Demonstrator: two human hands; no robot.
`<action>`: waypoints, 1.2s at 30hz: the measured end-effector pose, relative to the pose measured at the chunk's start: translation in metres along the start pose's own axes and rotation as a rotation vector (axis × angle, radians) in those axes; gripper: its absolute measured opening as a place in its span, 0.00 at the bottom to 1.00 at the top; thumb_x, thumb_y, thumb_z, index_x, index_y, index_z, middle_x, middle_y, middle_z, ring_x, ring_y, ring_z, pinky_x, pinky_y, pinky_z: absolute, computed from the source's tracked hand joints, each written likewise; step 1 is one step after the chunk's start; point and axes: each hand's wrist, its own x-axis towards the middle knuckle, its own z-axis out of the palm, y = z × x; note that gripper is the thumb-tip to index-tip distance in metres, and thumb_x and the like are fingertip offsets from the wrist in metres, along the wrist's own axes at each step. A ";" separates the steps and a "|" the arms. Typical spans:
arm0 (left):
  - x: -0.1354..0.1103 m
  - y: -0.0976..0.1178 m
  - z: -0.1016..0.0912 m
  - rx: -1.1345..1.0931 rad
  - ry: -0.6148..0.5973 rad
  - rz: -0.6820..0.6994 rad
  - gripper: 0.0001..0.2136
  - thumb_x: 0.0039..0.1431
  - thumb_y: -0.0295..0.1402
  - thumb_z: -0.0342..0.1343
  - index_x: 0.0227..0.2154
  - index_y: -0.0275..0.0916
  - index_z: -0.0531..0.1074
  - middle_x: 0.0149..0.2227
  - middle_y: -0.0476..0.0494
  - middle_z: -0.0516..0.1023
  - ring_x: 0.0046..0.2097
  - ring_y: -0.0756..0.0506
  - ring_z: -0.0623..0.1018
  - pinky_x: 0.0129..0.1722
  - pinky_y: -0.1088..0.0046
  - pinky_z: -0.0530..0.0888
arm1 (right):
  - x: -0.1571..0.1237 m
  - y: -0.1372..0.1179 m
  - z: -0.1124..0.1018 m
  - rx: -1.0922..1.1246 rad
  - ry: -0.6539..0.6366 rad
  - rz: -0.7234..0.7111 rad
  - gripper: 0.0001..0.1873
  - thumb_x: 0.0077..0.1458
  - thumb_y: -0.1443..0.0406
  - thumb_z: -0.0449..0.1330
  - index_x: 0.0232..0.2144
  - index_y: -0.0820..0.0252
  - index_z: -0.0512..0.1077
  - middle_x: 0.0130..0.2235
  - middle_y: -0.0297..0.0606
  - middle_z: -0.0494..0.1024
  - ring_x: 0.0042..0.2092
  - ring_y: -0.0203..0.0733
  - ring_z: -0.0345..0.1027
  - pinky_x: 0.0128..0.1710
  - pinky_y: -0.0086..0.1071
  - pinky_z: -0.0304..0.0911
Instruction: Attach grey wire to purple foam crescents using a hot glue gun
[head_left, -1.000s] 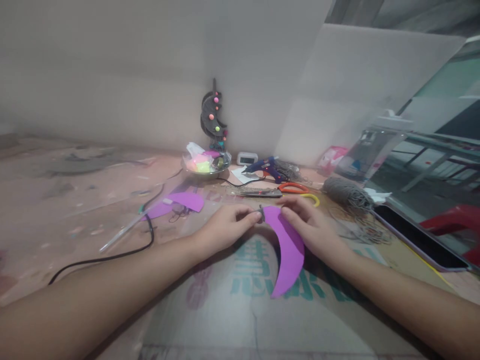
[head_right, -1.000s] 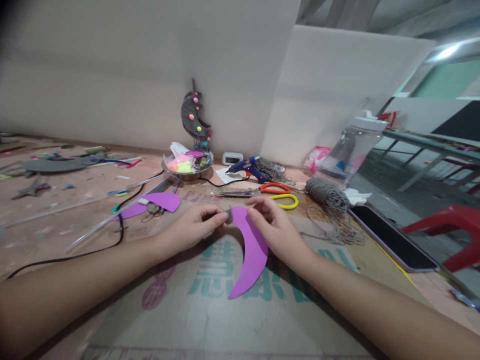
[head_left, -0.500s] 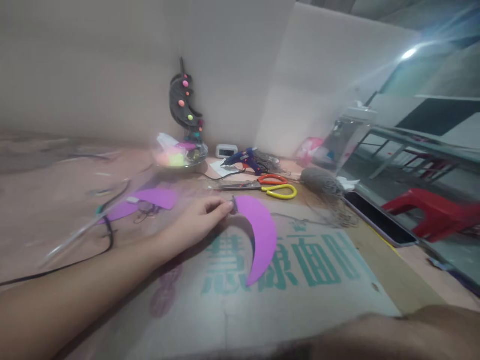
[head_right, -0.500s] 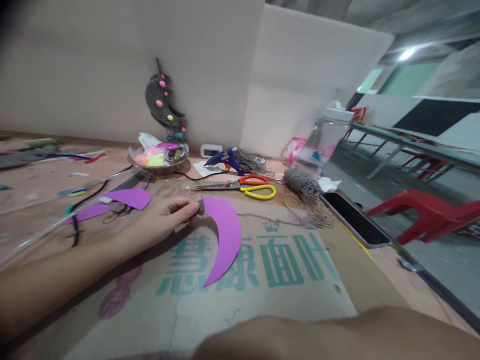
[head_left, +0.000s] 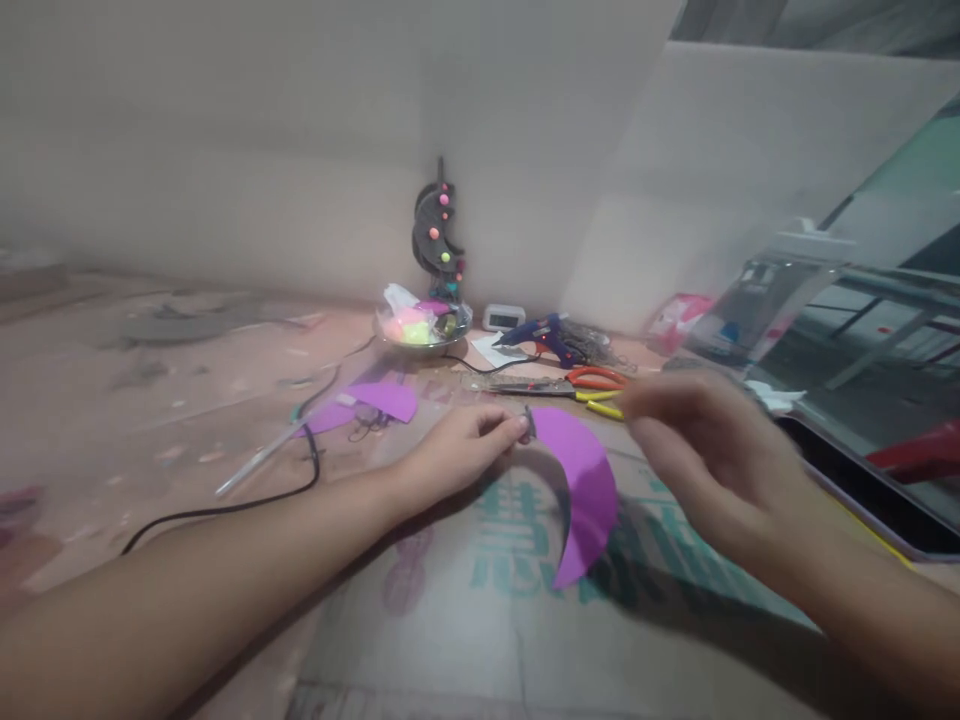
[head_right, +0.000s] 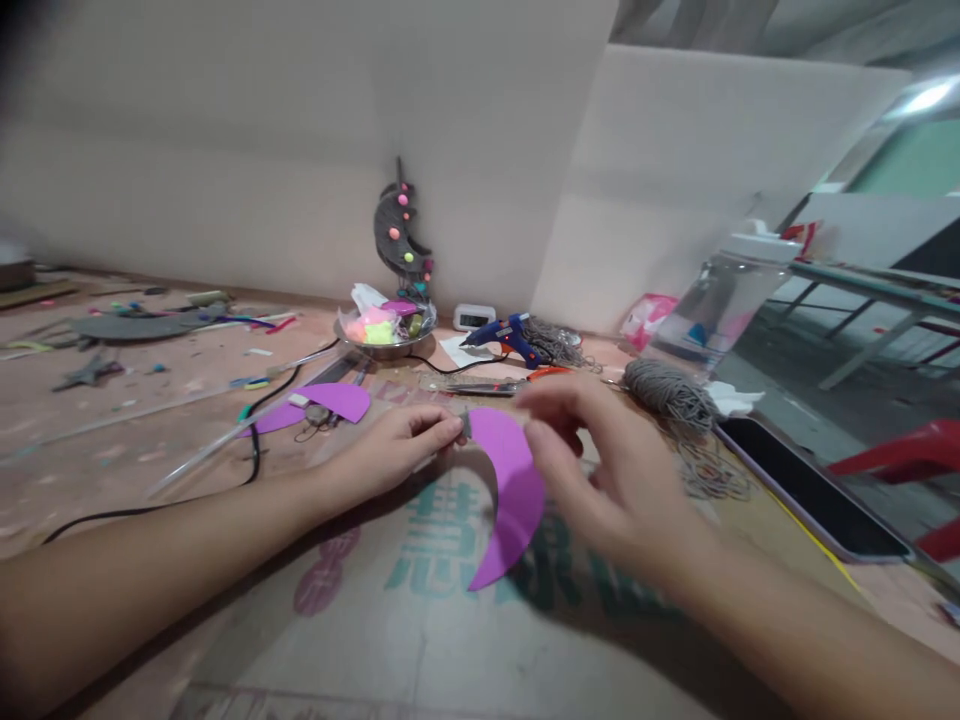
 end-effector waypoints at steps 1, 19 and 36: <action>0.000 0.001 0.000 0.008 0.005 0.002 0.17 0.62 0.44 0.48 0.27 0.36 0.72 0.25 0.50 0.71 0.28 0.50 0.69 0.28 0.76 0.64 | 0.024 -0.003 0.011 0.054 0.006 0.076 0.14 0.60 0.57 0.55 0.47 0.51 0.68 0.43 0.42 0.74 0.43 0.47 0.68 0.39 0.38 0.64; -0.001 -0.004 0.001 -0.005 0.001 0.007 0.15 0.61 0.43 0.50 0.25 0.37 0.69 0.22 0.53 0.67 0.26 0.51 0.67 0.27 0.76 0.63 | 0.046 -0.005 0.049 0.359 -0.267 0.439 0.21 0.53 0.48 0.57 0.25 0.60 0.67 0.25 0.32 0.66 0.27 0.36 0.59 0.26 0.29 0.56; -0.007 0.005 0.001 0.181 0.172 0.160 0.12 0.55 0.36 0.59 0.42 0.39 0.74 0.37 0.47 0.78 0.38 0.47 0.75 0.38 0.72 0.70 | 0.044 -0.005 0.051 0.441 -0.270 0.541 0.23 0.50 0.46 0.58 0.25 0.61 0.68 0.24 0.31 0.65 0.25 0.34 0.57 0.24 0.28 0.53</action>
